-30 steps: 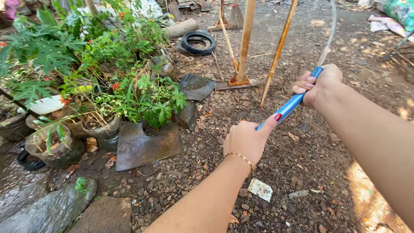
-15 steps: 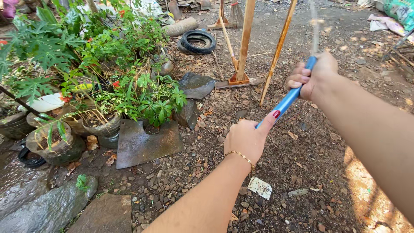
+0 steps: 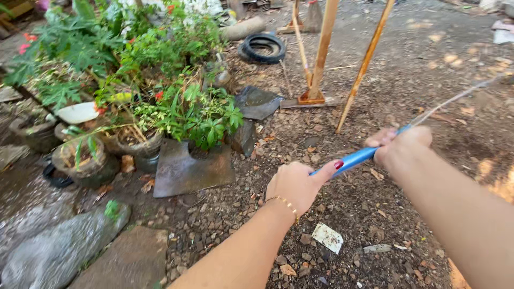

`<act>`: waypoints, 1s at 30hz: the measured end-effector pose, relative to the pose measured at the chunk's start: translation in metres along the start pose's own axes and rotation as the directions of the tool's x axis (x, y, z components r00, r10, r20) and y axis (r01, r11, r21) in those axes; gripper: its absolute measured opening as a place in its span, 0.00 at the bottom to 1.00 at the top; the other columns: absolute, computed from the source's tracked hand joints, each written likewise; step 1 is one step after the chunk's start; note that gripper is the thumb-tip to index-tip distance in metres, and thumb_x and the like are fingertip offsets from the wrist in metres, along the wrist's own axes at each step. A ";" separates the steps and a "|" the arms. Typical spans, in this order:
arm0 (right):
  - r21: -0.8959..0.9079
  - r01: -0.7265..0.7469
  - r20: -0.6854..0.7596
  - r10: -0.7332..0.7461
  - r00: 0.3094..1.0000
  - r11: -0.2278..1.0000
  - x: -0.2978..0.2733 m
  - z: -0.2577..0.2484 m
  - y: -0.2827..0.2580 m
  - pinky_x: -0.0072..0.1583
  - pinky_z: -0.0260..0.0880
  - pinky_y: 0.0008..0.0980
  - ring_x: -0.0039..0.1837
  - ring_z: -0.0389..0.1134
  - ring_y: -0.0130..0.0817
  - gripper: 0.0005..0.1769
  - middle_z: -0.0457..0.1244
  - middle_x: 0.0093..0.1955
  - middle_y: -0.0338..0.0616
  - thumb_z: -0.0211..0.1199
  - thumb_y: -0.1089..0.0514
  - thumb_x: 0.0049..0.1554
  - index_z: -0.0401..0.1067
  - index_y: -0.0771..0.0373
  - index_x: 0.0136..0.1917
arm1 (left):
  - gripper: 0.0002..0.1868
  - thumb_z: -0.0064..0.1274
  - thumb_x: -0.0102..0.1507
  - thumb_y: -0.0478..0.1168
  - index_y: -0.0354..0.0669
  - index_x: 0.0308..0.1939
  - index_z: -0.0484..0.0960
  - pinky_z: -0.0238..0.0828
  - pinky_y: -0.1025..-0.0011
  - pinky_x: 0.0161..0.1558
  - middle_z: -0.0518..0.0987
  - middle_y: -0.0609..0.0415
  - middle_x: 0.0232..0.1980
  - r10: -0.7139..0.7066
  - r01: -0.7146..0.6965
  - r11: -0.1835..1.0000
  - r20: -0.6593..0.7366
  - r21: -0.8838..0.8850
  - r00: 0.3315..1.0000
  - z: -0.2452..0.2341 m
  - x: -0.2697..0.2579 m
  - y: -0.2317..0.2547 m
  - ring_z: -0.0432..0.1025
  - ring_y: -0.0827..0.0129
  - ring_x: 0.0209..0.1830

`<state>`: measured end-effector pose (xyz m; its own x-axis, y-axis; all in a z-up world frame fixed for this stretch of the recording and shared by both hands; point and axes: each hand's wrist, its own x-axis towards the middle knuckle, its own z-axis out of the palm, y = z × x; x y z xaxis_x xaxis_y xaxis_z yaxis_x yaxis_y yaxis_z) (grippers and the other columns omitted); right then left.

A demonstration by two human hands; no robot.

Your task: The person waters various potted plants and the surrounding ground in an outdoor area using a hose.

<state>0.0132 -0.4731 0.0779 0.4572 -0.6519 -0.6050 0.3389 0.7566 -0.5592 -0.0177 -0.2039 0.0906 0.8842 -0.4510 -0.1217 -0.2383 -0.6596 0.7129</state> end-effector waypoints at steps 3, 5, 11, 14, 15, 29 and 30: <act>-0.246 -0.196 0.103 0.227 0.968 0.949 0.025 0.003 0.040 0.30 0.44 0.30 0.25 0.44 0.26 0.24 0.44 0.23 0.31 0.36 0.41 0.64 0.48 0.52 0.30 | 0.44 0.41 0.56 0.80 0.43 0.27 0.88 0.75 0.55 0.41 0.83 0.42 0.28 -0.108 0.108 0.994 0.025 0.005 0.994 -0.011 -0.017 -0.024 0.78 0.50 0.32; -0.516 -0.331 0.154 0.466 0.871 0.790 0.031 0.008 0.082 0.30 0.44 0.29 0.24 0.42 0.23 0.23 0.43 0.22 0.29 0.35 0.42 0.63 0.48 0.50 0.29 | 0.44 0.43 0.55 0.80 0.41 0.25 0.88 0.75 0.55 0.41 0.83 0.42 0.28 -0.229 0.230 0.973 0.023 -0.028 0.973 -0.014 -0.041 -0.044 0.78 0.50 0.32; -0.926 -0.266 0.126 0.885 0.448 0.267 -0.051 0.047 0.235 0.27 0.44 0.28 0.21 0.42 0.23 0.18 0.43 0.20 0.28 0.38 0.49 0.57 0.54 0.53 0.27 | 0.42 0.42 0.58 0.78 0.42 0.27 0.87 0.75 0.55 0.42 0.82 0.40 0.28 -0.496 0.467 0.862 -0.140 -0.195 0.857 -0.017 -0.129 -0.114 0.79 0.49 0.32; -0.878 -0.115 0.390 0.835 0.389 0.464 -0.112 0.063 0.291 0.29 0.44 0.31 0.22 0.42 0.26 0.19 0.42 0.19 0.31 0.40 0.46 0.55 0.53 0.54 0.26 | 0.41 0.38 0.60 0.77 0.44 0.30 0.87 0.74 0.54 0.44 0.82 0.39 0.28 -0.549 0.495 0.835 -0.325 -0.239 0.770 -0.031 -0.156 -0.147 0.78 0.47 0.34; -0.877 -0.119 0.380 0.824 0.419 0.465 -0.125 0.068 0.305 0.29 0.44 0.32 0.21 0.41 0.27 0.20 0.42 0.19 0.32 0.40 0.45 0.55 0.52 0.53 0.25 | 0.42 0.39 0.59 0.78 0.44 0.30 0.88 0.73 0.54 0.45 0.83 0.40 0.29 -0.590 0.519 0.807 -0.348 -0.282 0.728 -0.039 -0.158 -0.155 0.78 0.47 0.35; -0.903 -0.273 0.197 0.886 0.420 0.330 -0.162 0.113 0.451 0.29 0.46 0.30 0.23 0.43 0.25 0.22 0.44 0.21 0.31 0.37 0.45 0.60 0.49 0.51 0.27 | 0.48 0.41 0.53 0.83 0.39 0.23 0.87 0.78 0.65 0.42 0.84 0.48 0.25 -0.719 0.565 0.641 -0.148 -0.519 0.679 -0.124 -0.165 -0.271 0.81 0.63 0.29; -0.897 -0.294 0.174 0.874 0.454 0.331 -0.167 0.105 0.461 0.30 0.46 0.30 0.23 0.43 0.25 0.22 0.44 0.21 0.31 0.37 0.44 0.60 0.49 0.51 0.27 | 0.48 0.41 0.52 0.83 0.38 0.23 0.86 0.79 0.66 0.40 0.84 0.49 0.25 -0.726 0.561 0.613 -0.117 -0.557 0.678 -0.127 -0.171 -0.278 0.81 0.65 0.28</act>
<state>0.1795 -0.0098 -0.0195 0.6467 0.3741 -0.6647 -0.7595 0.3969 -0.5154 -0.0521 0.1327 0.0009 0.8192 0.2431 -0.5194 0.5733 -0.3225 0.7532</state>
